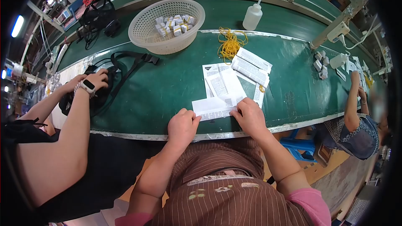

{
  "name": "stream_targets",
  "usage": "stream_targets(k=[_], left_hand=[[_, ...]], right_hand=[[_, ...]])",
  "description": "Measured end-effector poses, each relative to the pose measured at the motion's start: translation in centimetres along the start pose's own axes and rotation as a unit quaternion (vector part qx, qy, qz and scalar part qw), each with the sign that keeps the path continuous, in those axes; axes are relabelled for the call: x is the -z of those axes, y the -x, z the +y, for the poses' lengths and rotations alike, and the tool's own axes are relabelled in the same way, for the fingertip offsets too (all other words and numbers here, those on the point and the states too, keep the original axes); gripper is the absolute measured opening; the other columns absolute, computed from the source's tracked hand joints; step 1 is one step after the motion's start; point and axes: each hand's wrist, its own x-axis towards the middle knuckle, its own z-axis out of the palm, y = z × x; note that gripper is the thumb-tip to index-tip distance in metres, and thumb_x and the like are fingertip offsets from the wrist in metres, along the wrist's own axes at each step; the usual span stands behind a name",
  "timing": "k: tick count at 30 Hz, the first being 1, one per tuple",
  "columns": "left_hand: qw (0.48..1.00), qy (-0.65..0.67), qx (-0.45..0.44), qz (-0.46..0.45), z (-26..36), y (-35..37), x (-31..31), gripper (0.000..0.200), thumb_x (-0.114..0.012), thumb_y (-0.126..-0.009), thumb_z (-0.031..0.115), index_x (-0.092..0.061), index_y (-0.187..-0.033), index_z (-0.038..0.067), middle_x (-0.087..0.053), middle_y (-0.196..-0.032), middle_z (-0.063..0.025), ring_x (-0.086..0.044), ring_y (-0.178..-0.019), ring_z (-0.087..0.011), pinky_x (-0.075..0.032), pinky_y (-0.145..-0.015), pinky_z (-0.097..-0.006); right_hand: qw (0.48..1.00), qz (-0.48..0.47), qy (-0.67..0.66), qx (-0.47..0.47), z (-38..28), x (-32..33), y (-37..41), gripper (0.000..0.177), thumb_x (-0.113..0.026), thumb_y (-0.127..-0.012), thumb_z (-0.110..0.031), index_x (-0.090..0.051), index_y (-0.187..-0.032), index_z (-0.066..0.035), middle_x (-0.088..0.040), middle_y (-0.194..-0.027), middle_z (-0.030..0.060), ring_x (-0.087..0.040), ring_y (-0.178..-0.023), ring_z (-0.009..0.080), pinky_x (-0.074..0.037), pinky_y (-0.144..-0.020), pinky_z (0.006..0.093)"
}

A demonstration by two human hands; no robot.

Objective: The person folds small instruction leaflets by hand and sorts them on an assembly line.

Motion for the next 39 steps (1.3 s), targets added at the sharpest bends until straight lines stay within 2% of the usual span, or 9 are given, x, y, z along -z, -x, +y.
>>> stream_targets(k=[7,18,21,24,27,30,31,33,39], left_hand=[[0.999,-0.03,0.008,-0.009,0.5,0.3,0.1,0.02,-0.072,-0.081,0.019,-0.061,-0.075,0.003,-0.059,-0.077,-0.0133,-0.061,-0.068,-0.033,-0.049,-0.06,-0.0431],[0.997,-0.062,-0.03,0.03,0.0,0.6,-0.6,0.021,-0.073,-0.079,0.018,-0.058,-0.076,0.004,-0.057,-0.077,-0.0133,-0.061,-0.066,-0.0329,-0.05,-0.058,-0.0415],[0.991,-0.084,-0.063,0.078,0.5,1.0,-0.7,0.017,-0.07,-0.079,0.015,-0.063,-0.091,0.004,-0.057,-0.082,-0.01,-0.06,-0.064,-0.0282,-0.051,-0.058,-0.0376],[0.972,-0.116,-0.159,0.128,1.1,1.7,-1.0,0.027,-0.067,-0.079,0.013,-0.066,-0.104,0.003,-0.06,-0.094,-0.008,-0.059,-0.062,-0.0231,-0.051,-0.057,-0.0336],[0.963,-0.137,-0.225,0.064,1.5,2.8,-1.3,0.035,-0.065,-0.08,0.014,-0.066,-0.113,0.003,-0.063,-0.119,-0.0073,-0.057,-0.058,-0.0182,-0.051,-0.054,-0.0297],[0.963,-0.149,-0.22,0.042,1.7,3.0,-1.1,0.036,-0.066,-0.08,0.017,-0.066,-0.113,0.003,-0.062,-0.124,-0.0066,-0.057,-0.056,-0.0173,-0.05,-0.052,-0.0286],[0.964,-0.151,-0.213,0.049,1.6,2.9,-1.2,0.037,-0.067,-0.08,0.018,-0.066,-0.113,0.003,-0.062,-0.123,-0.0066,-0.056,-0.056,-0.0174,-0.05,-0.052,-0.0286],[0.966,-0.146,-0.207,0.053,1.4,3.0,-1.3,0.038,-0.068,-0.079,0.018,-0.066,-0.113,0.003,-0.063,-0.121,-0.0069,-0.057,-0.056,-0.0179,-0.051,-0.053,-0.0288],[0.97,-0.131,-0.198,0.046,0.4,3.5,0.4,0.035,-0.071,-0.077,0.014,-0.066,-0.109,0.003,-0.065,-0.115,-0.009,-0.064,-0.064,-0.021,-0.053,-0.059,-0.0308]], right_hand=[[0.998,-0.047,0.042,-0.024,-0.6,0.8,-0.6,0.025,-0.07,-0.08,-0.025,-0.064,-0.078,-0.001,-0.06,-0.087,0.0146,-0.061,-0.083,0.035,-0.05,-0.071,0.0436],[0.99,-0.091,0.103,-0.021,-1.2,1.1,-1.6,0.029,-0.069,-0.082,-0.03,-0.067,-0.08,-0.002,-0.062,-0.088,0.0148,-0.064,-0.079,0.0353,-0.052,-0.071,0.0443],[0.989,-0.095,0.107,-0.025,-1.2,1.0,-1.9,0.03,-0.069,-0.081,-0.031,-0.068,-0.079,-0.001,-0.062,-0.085,0.0149,-0.064,-0.078,0.0358,-0.052,-0.07,0.0445],[0.987,-0.122,0.098,-0.029,-1.6,1.8,-2.1,0.027,-0.069,-0.08,-0.026,-0.067,-0.085,0.0,-0.062,-0.086,0.0176,-0.065,-0.076,0.0366,-0.052,-0.07,0.0455],[0.989,-0.104,0.094,-0.043,-1.8,2.3,-1.7,0.028,-0.071,-0.078,-0.023,-0.065,-0.095,-0.001,-0.063,-0.091,0.0158,-0.065,-0.084,0.0345,-0.052,-0.074,0.0435],[0.986,0.034,0.118,0.114,-3.0,1.6,0.0,0.036,-0.072,-0.076,-0.021,-0.061,-0.104,-0.002,-0.062,-0.102,0.0135,-0.062,-0.099,0.0311,-0.05,-0.084,0.0414],[0.97,0.021,0.056,0.236,-3.1,1.1,0.8,0.046,-0.072,-0.077,-0.023,-0.058,-0.114,0.0,-0.059,-0.119,0.0136,-0.055,-0.116,0.0293,-0.044,-0.097,0.0397],[0.957,-0.078,0.023,0.277,-4.0,-0.6,2.7,0.058,-0.07,-0.08,-0.03,-0.053,-0.126,0.002,-0.054,-0.132,0.0149,-0.048,-0.127,0.029,-0.038,-0.105,0.041],[0.969,-0.08,0.099,0.211,-1.1,0.9,3.4,0.062,-0.066,-0.084,-0.037,-0.051,-0.133,-0.001,-0.05,-0.14,0.0124,-0.041,-0.134,0.0257,-0.031,-0.111,0.0438]])
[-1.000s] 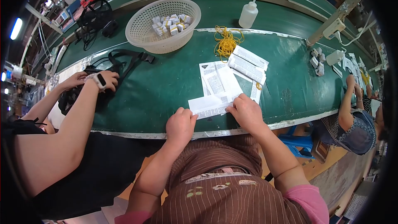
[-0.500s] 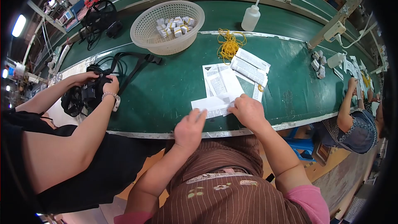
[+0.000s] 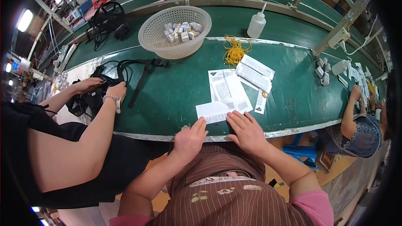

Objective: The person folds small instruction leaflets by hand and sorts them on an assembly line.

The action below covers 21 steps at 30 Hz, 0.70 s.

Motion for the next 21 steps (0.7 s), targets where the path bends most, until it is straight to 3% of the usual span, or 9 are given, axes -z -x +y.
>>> stream_targets(k=[4,7,13,16,19,21], left_hand=[[1.0,-0.01,-0.008,0.023,-0.6,-1.2,-1.4,0.024,-0.07,-0.076,0.011,-0.066,-0.099,0.004,-0.065,-0.1,-0.0074,-0.065,-0.066,-0.0219,-0.053,-0.059,-0.032],[0.999,0.0,0.011,0.05,-0.5,-2.2,-1.6,0.018,-0.069,-0.076,0.009,-0.066,-0.093,0.004,-0.064,-0.09,-0.0074,-0.065,-0.067,-0.0231,-0.053,-0.059,-0.033],[0.982,0.138,0.089,0.09,-1.1,-2.5,-1.7,0.007,-0.067,-0.08,0.008,-0.068,-0.087,0.005,-0.064,-0.087,-0.0103,-0.064,-0.071,-0.0276,-0.052,-0.061,-0.0348],[0.959,0.218,0.162,0.083,-2.0,-3.0,-1.9,0.008,-0.067,-0.084,0.011,-0.069,-0.086,0.004,-0.065,-0.085,-0.0126,-0.064,-0.074,-0.0311,-0.051,-0.066,-0.0376],[0.96,0.193,0.195,0.052,-2.4,-3.8,-2.0,0.01,-0.066,-0.084,0.013,-0.066,-0.085,0.003,-0.064,-0.08,-0.0141,-0.063,-0.072,-0.0342,-0.05,-0.064,-0.0427],[0.959,0.19,0.206,0.036,-2.8,-4.3,-2.1,0.011,-0.066,-0.084,0.014,-0.065,-0.084,0.003,-0.064,-0.08,-0.0146,-0.062,-0.072,-0.0347,-0.049,-0.063,-0.0437]], right_hand=[[0.998,0.05,-0.026,0.013,0.2,0.9,-2.0,0.038,-0.069,-0.081,-0.027,-0.062,-0.111,-0.005,-0.062,-0.116,0.0076,-0.056,-0.111,0.0251,-0.044,-0.092,0.0387],[0.999,0.04,-0.005,0.016,0.6,1.4,-3.3,0.023,-0.069,-0.078,-0.019,-0.063,-0.097,-0.008,-0.063,-0.102,0.0049,-0.058,-0.093,0.0241,-0.045,-0.079,0.0373],[0.991,0.112,-0.07,0.009,2.7,-0.3,-4.2,0.01,-0.066,-0.079,-0.014,-0.065,-0.087,-0.009,-0.064,-0.094,0.0055,-0.058,-0.09,0.0268,-0.046,-0.077,0.0388],[0.975,0.109,-0.178,-0.078,3.9,-1.3,-5.0,0.009,-0.065,-0.081,-0.016,-0.066,-0.083,-0.007,-0.065,-0.088,0.0083,-0.059,-0.089,0.03,-0.047,-0.078,0.0412],[0.967,0.077,-0.178,-0.162,4.5,-1.2,-6.1,0.012,-0.068,-0.084,-0.018,-0.069,-0.085,-0.006,-0.066,-0.082,0.0103,-0.061,-0.084,0.0289,-0.048,-0.073,0.0398],[0.966,0.046,-0.163,-0.197,4.4,-0.7,-6.7,0.016,-0.066,-0.083,-0.023,-0.069,-0.085,-0.008,-0.066,-0.085,0.0107,-0.06,-0.088,0.031,-0.048,-0.076,0.0419]])
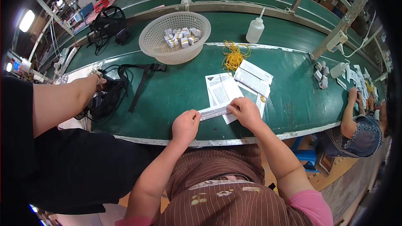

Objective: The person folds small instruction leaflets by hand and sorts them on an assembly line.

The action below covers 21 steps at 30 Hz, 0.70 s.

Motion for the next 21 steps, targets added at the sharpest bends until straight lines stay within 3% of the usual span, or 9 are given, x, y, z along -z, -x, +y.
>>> stream_targets(k=[7,16,19,21], left_hand=[[0.998,-0.054,-0.018,0.009,0.2,-0.1,-0.4,0.014,-0.066,-0.085,0.016,-0.061,-0.082,0.003,-0.062,-0.075,-0.0151,-0.062,-0.07,-0.0352,-0.048,-0.061,-0.0451],[0.994,-0.106,-0.001,0.003,0.8,-0.1,-0.6,0.012,-0.067,-0.084,0.013,-0.06,-0.084,0.003,-0.062,-0.075,-0.0146,-0.062,-0.071,-0.0349,-0.049,-0.062,-0.0447],[0.994,-0.11,0.005,0.001,0.7,0.0,-0.7,0.013,-0.068,-0.083,0.013,-0.061,-0.091,0.004,-0.062,-0.082,-0.0131,-0.062,-0.072,-0.0335,-0.05,-0.062,-0.0421],[0.989,-0.137,-0.022,0.05,1.5,0.3,-0.4,0.019,-0.068,-0.083,0.016,-0.063,-0.098,0.005,-0.064,-0.093,-0.0113,-0.063,-0.069,-0.0287,-0.052,-0.06,-0.0372]], right_hand=[[0.998,-0.011,0.049,-0.039,-0.8,-0.1,-0.8,0.02,-0.066,-0.081,-0.027,-0.069,-0.084,-0.008,-0.067,-0.086,0.0104,-0.062,-0.09,0.0303,-0.049,-0.077,0.043],[0.996,-0.005,0.082,-0.021,-0.7,-0.3,-1.4,0.024,-0.066,-0.081,-0.029,-0.069,-0.082,-0.006,-0.067,-0.082,0.013,-0.064,-0.085,0.0317,-0.051,-0.074,0.0438],[0.995,-0.01,0.093,-0.023,-0.7,-0.4,-1.6,0.024,-0.066,-0.081,-0.029,-0.068,-0.081,-0.005,-0.067,-0.082,0.0133,-0.064,-0.084,0.0321,-0.051,-0.074,0.0444],[0.995,-0.008,0.092,-0.025,-0.7,-0.4,-1.6,0.024,-0.065,-0.081,-0.029,-0.068,-0.08,-0.005,-0.067,-0.082,0.0134,-0.064,-0.083,0.0324,-0.051,-0.074,0.0446]])
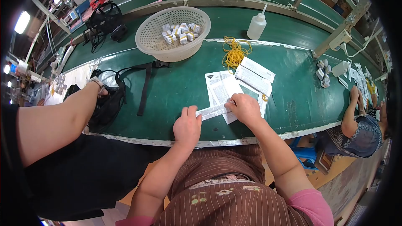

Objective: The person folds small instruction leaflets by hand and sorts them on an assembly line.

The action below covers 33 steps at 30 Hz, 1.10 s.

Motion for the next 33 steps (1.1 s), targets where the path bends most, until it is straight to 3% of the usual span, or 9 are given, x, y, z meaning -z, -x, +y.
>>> stream_targets(k=[4,7,10,12,17,24,29,32,33], left_hand=[[0.983,-0.029,-0.178,0.035,0.5,1.3,-0.2,0.038,-0.07,-0.08,0.019,-0.064,-0.115,0.006,-0.063,-0.117,-0.0091,-0.062,-0.061,-0.0205,-0.052,-0.057,-0.0301],[0.984,-0.057,-0.158,-0.051,1.2,2.1,0.2,0.046,-0.07,-0.078,0.022,-0.063,-0.12,0.005,-0.06,-0.129,-0.0076,-0.059,-0.054,-0.0185,-0.051,-0.054,-0.0296],[0.983,-0.067,-0.156,-0.065,1.1,1.9,0.4,0.046,-0.07,-0.079,0.024,-0.063,-0.12,0.005,-0.059,-0.131,-0.0071,-0.059,-0.053,-0.0186,-0.051,-0.053,-0.0294],[0.983,-0.073,-0.155,-0.065,0.9,2.2,0.3,0.046,-0.07,-0.079,0.025,-0.063,-0.12,0.005,-0.058,-0.132,-0.0071,-0.059,-0.053,-0.0187,-0.051,-0.052,-0.0294],[0.983,-0.078,-0.153,-0.064,-0.2,2.7,0.9,0.048,-0.072,-0.079,0.027,-0.062,-0.12,0.005,-0.059,-0.131,-0.0074,-0.06,-0.052,-0.0191,-0.051,-0.052,-0.0291],[0.98,-0.08,-0.182,-0.031,-0.7,1.7,0.3,0.036,-0.069,-0.08,0.02,-0.063,-0.11,0.001,-0.065,-0.113,-0.0114,-0.063,-0.057,-0.0201,-0.052,-0.052,-0.0294],[0.965,-0.164,-0.195,-0.058,0.0,-0.1,0.1,0.017,-0.06,-0.082,0.013,-0.066,-0.094,0.002,-0.066,-0.087,-0.0089,-0.066,-0.063,-0.0215,-0.053,-0.056,-0.0315],[0.991,0.044,-0.123,-0.012,-1.3,-2.1,0.4,0.015,-0.063,-0.079,0.01,-0.07,-0.089,0.001,-0.068,-0.085,-0.0136,-0.067,-0.075,-0.0295,-0.053,-0.065,-0.0379],[0.985,0.142,0.007,-0.095,-1.3,-3.0,0.9,0.013,-0.065,-0.081,0.012,-0.071,-0.082,0.0,-0.067,-0.073,-0.0087,-0.067,-0.077,-0.028,-0.052,-0.068,-0.0378]], right_hand=[[1.0,-0.001,0.001,0.006,-0.1,0.1,0.0,0.023,-0.066,-0.08,-0.028,-0.067,-0.081,-0.005,-0.067,-0.08,0.014,-0.064,-0.081,0.033,-0.051,-0.073,0.0451],[1.0,-0.023,0.015,-0.013,-0.9,0.9,0.1,0.024,-0.068,-0.078,-0.024,-0.066,-0.093,-0.005,-0.067,-0.09,0.0137,-0.064,-0.087,0.0318,-0.05,-0.076,0.0432],[0.971,0.167,0.093,0.147,-2.2,0.5,1.8,0.042,-0.075,-0.074,-0.023,-0.064,-0.11,-0.006,-0.063,-0.108,0.0142,-0.06,-0.104,0.0318,-0.046,-0.085,0.0435],[0.972,-0.001,-0.013,0.234,-4.2,-0.1,3.7,0.058,-0.073,-0.078,-0.027,-0.054,-0.128,-0.004,-0.056,-0.128,0.0125,-0.049,-0.125,0.0301,-0.039,-0.103,0.0426],[0.976,0.036,0.061,0.206,-1.7,-0.8,5.6,0.061,-0.065,-0.085,-0.036,-0.05,-0.133,-0.001,-0.048,-0.141,0.0151,-0.042,-0.134,0.0282,-0.032,-0.11,0.0451],[0.964,0.088,0.115,0.223,-1.6,0.5,4.8,0.045,-0.066,-0.083,-0.03,-0.06,-0.118,-0.002,-0.058,-0.126,0.0128,-0.052,-0.121,0.027,-0.038,-0.103,0.0461],[0.957,0.09,0.109,0.252,-1.8,0.6,2.7,0.019,-0.068,-0.076,-0.021,-0.065,-0.084,-0.004,-0.065,-0.09,0.0097,-0.061,-0.09,0.0292,-0.043,-0.092,0.0423],[0.974,0.082,0.013,0.209,-0.4,-0.4,1.2,0.014,-0.068,-0.076,-0.017,-0.066,-0.077,-0.004,-0.066,-0.079,0.0076,-0.063,-0.081,0.0263,-0.045,-0.085,0.0368],[0.98,0.07,-0.035,0.185,-0.3,0.2,0.8,0.013,-0.068,-0.077,-0.016,-0.067,-0.077,-0.003,-0.066,-0.077,0.0067,-0.064,-0.08,0.0245,-0.046,-0.082,0.0346]])
